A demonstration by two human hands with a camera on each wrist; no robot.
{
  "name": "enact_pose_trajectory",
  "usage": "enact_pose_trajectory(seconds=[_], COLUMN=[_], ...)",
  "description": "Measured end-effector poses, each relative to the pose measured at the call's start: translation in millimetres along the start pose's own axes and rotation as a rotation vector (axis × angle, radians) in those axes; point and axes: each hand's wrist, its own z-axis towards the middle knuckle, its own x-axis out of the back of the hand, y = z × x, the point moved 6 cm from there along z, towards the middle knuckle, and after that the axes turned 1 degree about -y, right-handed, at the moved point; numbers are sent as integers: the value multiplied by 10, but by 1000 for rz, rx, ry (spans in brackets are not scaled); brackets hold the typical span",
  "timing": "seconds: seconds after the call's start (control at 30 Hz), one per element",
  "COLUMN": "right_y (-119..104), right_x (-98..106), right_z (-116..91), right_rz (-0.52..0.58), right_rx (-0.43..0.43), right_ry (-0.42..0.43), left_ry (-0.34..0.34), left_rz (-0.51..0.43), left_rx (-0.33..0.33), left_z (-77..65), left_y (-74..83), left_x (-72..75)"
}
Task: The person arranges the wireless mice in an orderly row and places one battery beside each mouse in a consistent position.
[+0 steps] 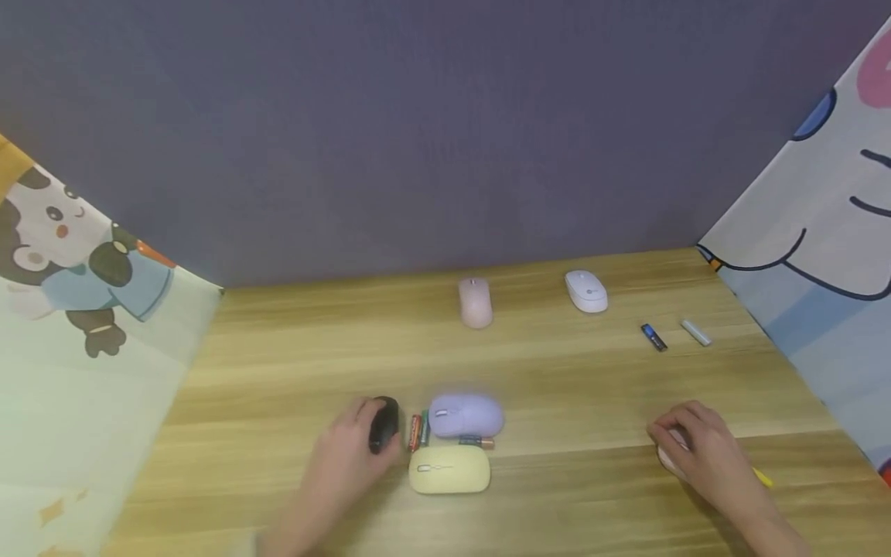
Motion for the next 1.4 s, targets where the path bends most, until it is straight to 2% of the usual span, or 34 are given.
enact_pose_trajectory(seconds=[0.17, 0.33, 0.47, 0.7, 1.03, 1.4], right_y=[-5, -21, -32, -39, -31, -48], right_x=[-2, 7, 2, -6, 4, 22], right_z=[-2, -8, -9, -13, -1, 19], right_rz=[3, 10, 19, 25, 14, 29], right_rx=[-4, 27, 45, 30, 5, -2], right_ry=[-9, 14, 24, 6, 9, -24], left_ry=[-1, 3, 12, 47, 42, -32], left_rz=[-23, -34, -23, 19, 15, -7], left_rx=[-18, -37, -44, -62, -35, 81], left_z=[176, 381, 508, 703, 1021, 1245], left_y=[-92, -201, -311, -496, -676, -808], left_x=[79, 131, 124, 71, -10, -162])
